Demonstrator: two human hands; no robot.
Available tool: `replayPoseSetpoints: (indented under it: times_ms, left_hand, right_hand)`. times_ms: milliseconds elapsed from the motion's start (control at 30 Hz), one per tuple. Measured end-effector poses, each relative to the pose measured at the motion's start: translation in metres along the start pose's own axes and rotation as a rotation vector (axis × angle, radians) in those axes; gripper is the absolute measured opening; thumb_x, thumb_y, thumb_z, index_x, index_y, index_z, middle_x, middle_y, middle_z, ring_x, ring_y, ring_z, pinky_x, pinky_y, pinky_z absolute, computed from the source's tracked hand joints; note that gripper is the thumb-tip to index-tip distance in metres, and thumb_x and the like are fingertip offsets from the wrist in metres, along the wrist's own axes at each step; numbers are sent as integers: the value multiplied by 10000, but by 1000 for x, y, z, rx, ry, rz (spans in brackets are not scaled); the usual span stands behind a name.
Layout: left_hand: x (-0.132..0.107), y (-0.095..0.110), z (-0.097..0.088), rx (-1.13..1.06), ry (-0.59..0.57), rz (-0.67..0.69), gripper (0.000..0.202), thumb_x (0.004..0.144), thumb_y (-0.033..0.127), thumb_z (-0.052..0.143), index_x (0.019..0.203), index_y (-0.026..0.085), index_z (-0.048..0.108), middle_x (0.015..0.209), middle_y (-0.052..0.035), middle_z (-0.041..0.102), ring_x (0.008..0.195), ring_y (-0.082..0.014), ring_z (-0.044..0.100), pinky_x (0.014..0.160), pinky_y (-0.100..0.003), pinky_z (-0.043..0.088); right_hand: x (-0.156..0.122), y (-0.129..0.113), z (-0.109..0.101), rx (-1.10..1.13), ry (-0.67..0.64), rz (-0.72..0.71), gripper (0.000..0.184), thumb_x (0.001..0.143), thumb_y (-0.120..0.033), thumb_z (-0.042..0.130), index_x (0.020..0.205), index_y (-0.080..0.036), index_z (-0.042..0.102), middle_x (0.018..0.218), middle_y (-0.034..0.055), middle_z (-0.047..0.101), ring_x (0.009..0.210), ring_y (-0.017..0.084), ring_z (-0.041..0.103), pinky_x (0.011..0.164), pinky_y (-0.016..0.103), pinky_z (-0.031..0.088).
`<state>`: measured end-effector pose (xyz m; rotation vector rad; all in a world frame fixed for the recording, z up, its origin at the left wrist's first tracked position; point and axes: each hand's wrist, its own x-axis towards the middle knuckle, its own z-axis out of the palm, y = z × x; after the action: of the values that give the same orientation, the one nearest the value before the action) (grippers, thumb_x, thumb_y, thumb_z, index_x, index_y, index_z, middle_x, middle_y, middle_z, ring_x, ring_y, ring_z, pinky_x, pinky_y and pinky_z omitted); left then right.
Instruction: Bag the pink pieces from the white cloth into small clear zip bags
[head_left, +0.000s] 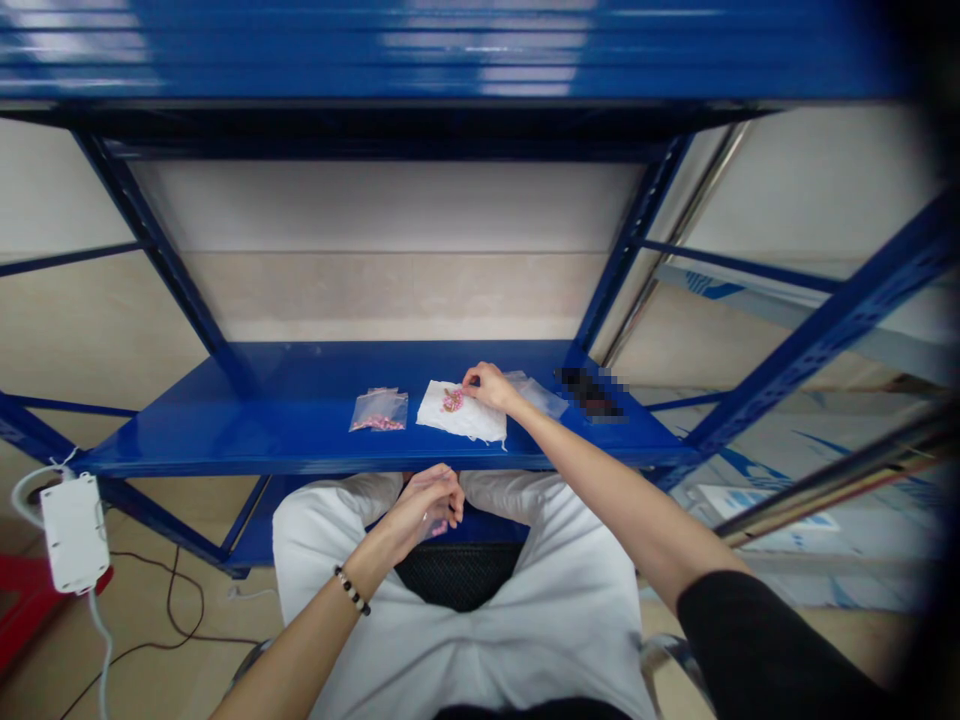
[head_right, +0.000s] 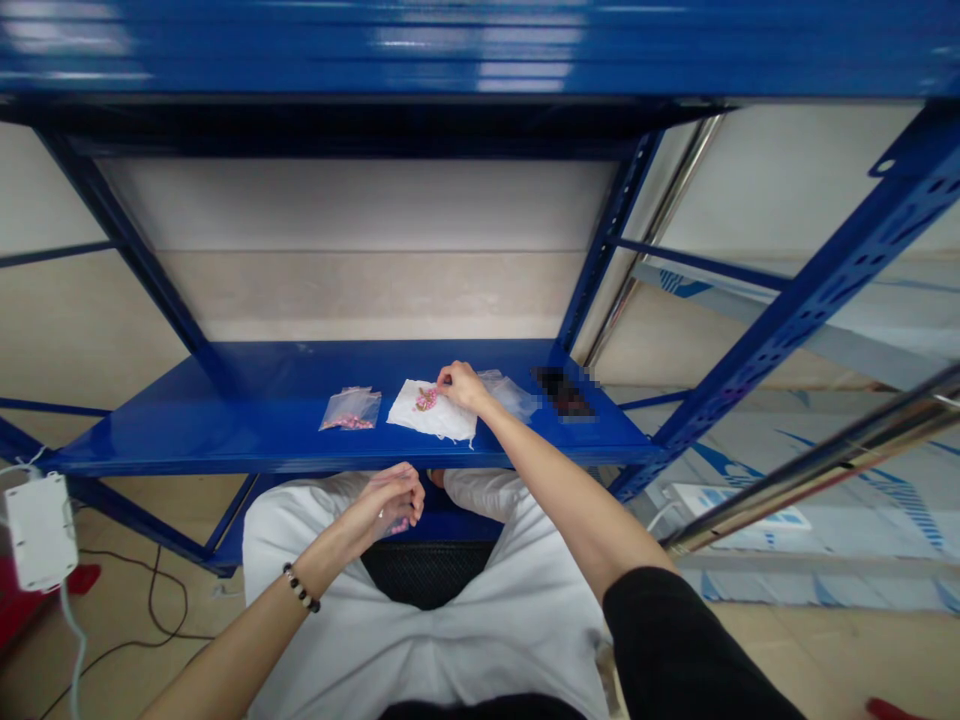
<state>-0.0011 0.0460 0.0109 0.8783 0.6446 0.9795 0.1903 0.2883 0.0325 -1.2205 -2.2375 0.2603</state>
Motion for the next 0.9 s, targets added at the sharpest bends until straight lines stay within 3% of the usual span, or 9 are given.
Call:
replayPoseSetpoints:
  times_ms: [267,433,567,700,800,900]
  left_hand:
    - [0,1,-1,10,-8,-15,275,779,348,715,829,166,515,727,-28,611,622,-129,599,572,-234,454]
    - [-1,4,-2,21,-9,7,280,780,355,722,837,161,529,731,-28,613,629,-127,601,581,-234,452]
    - [0,1,-6,112,33,25,311,747,373,761,845,159,559,718,-28,632,624,-119,604,580,-218,430]
    - [-1,-5,-8,275,36,22,336,720,381,790,870,149,600,750,-62,683,641,-121,611,546,-194,379]
    - [-2,-8,-7,354,-5,13,359,730,414,778,898,127,643,741,-74,689,611,-117,592,503,-191,335]
    - [-3,-9,-4,408,-76,-34,365,763,449,741,871,107,672,679,-64,665,532,-94,533,471,-201,301]
  right_hand:
    - [0,-11,-11,60,11,37,49,667,-150,760,665,-171,716,721,24,705,686,145,596,650,230,422]
    - [-15,-38,-28,126,100,116,55,729,-192,708,760,-151,726,760,47,719,656,149,588,628,250,426]
    - [-69,-85,-27,409,163,76,161,784,-317,694,799,-158,716,815,57,726,722,167,616,645,263,444]
    - [-148,-131,-15,637,56,109,200,811,-382,690,829,-185,719,826,46,716,737,173,626,610,270,430]
    - [-188,-149,-8,687,90,120,184,838,-383,680,854,-206,727,843,54,695,750,180,606,632,299,443]
    - [-202,-153,-9,618,167,88,145,845,-367,687,869,-240,751,817,55,665,796,201,580,673,334,445]
